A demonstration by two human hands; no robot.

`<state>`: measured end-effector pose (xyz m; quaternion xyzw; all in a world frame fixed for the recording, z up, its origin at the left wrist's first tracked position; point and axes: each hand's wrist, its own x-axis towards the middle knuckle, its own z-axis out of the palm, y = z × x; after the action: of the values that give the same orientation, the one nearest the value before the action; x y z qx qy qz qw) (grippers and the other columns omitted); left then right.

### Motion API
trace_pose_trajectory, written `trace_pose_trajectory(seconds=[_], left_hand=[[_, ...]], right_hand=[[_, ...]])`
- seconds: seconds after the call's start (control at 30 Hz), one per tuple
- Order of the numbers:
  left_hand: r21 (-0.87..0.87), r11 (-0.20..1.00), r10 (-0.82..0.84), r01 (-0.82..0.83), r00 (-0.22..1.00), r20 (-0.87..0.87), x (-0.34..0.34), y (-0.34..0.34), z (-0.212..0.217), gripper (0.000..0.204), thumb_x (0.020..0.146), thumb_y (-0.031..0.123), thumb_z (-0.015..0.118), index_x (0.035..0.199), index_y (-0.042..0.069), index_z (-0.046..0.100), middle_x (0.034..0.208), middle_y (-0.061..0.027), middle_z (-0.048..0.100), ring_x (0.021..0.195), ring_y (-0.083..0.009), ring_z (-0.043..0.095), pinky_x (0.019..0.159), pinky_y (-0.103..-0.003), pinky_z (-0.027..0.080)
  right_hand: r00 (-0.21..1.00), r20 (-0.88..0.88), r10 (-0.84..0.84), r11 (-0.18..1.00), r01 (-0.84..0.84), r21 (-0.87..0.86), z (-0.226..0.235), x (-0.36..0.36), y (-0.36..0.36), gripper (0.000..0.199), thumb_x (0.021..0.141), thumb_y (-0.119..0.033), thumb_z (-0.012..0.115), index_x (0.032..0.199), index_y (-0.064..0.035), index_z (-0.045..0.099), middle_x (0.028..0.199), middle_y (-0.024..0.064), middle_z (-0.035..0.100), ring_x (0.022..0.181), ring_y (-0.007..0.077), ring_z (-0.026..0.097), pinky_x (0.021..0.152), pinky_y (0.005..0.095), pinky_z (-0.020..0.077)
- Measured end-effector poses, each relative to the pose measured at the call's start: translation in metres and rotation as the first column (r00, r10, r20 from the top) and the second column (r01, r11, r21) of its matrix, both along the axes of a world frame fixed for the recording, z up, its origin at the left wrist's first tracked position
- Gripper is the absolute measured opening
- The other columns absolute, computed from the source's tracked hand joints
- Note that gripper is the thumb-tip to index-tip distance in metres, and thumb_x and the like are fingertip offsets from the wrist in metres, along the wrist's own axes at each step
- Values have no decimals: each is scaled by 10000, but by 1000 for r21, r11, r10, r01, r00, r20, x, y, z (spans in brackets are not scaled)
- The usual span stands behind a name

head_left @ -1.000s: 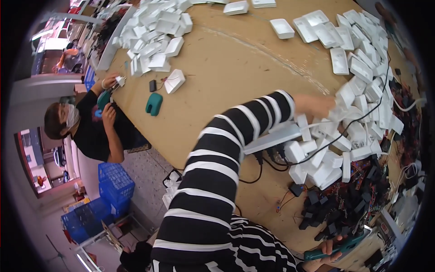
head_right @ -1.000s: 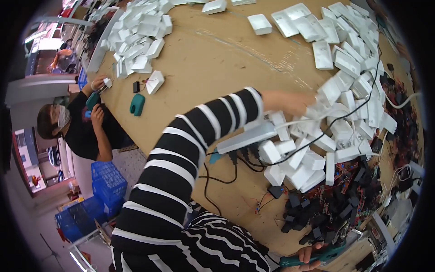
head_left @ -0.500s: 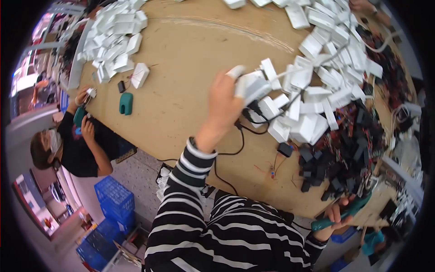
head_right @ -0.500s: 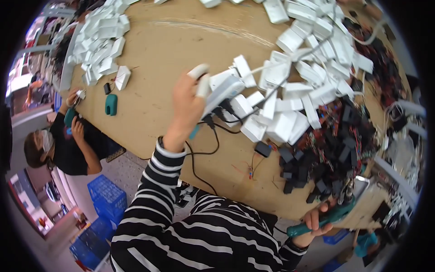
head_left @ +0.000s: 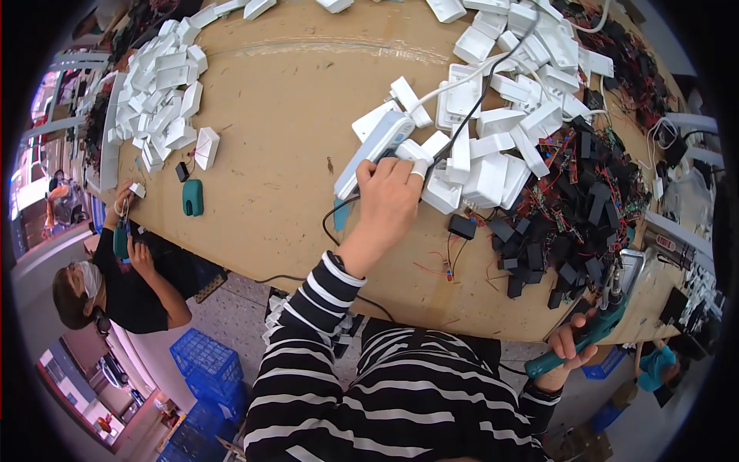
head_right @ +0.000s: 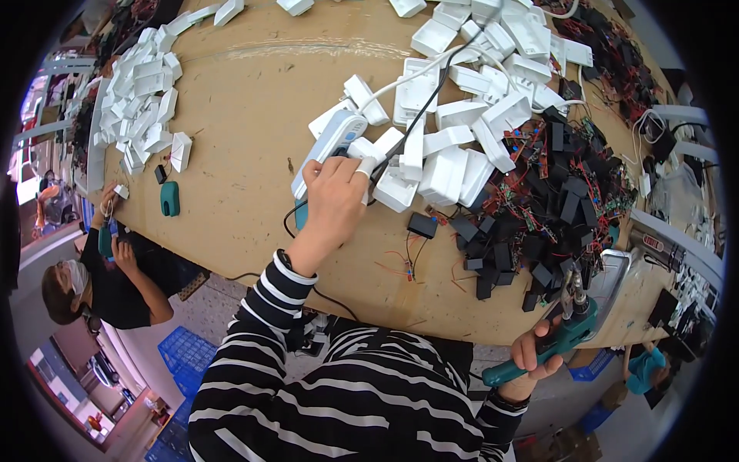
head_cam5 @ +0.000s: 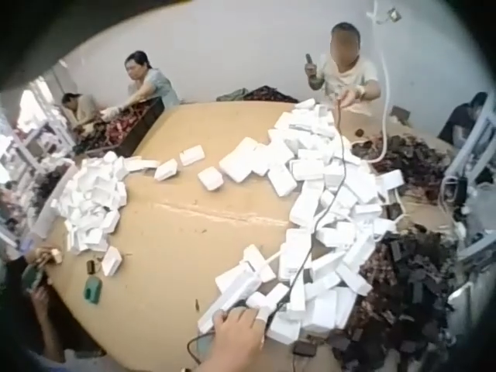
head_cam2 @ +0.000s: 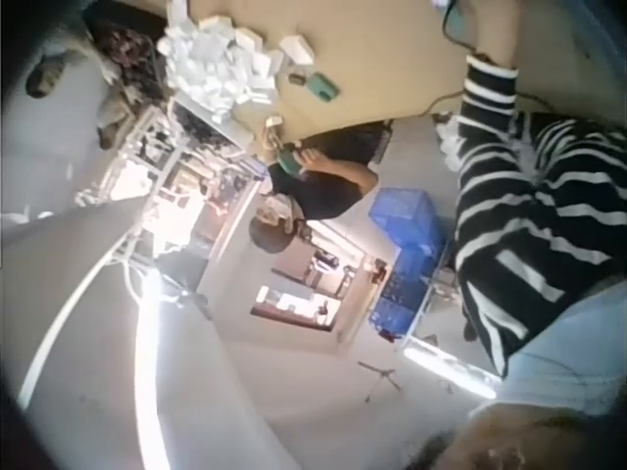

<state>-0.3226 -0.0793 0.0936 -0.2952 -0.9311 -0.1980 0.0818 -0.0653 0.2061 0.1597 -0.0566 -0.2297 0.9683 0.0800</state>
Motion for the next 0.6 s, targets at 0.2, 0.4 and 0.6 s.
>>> trace_pose_trajectory(seconds=[0.2, 0.4, 0.6], left_hand=[[254, 959, 153, -123, 983, -101, -21, -28, 2, 215, 663, 30, 553, 876, 13, 566, 793, -99, 549, 754, -265, 518, 683, -402, 355], [231, 914, 350, -334, 936, -31, -114, -63, 27, 294, 707, 21, 559, 998, -18, 537, 806, -149, 574, 790, -348, 538, 667, -419, 395], [224, 909, 398, -351, 890, -221, -145, -65, 36, 371, 722, -3, 536, 1090, -32, 500, 1011, -213, 529, 914, -369, 506, 786, -406, 414]], right_hand=[[1000, -9, -9, 1000, 9, 11, 5, 2, -5, 604, 830, -158, 594, 1329, -46, 273, 1171, 145, 464, 559, 86, 478, 472, 206, 405], [996, 29, -83, 996, 82, 15, 2, 10, -5, 617, 809, -202, 629, 1297, -23, 295, 1139, 176, 478, 512, 93, 494, 418, 204, 396], [997, -58, -52, 996, 56, 74, 6, 13, -7, 585, 844, -195, 575, 1323, -48, 273, 1164, 154, 465, 542, 89, 466, 451, 202, 386]])
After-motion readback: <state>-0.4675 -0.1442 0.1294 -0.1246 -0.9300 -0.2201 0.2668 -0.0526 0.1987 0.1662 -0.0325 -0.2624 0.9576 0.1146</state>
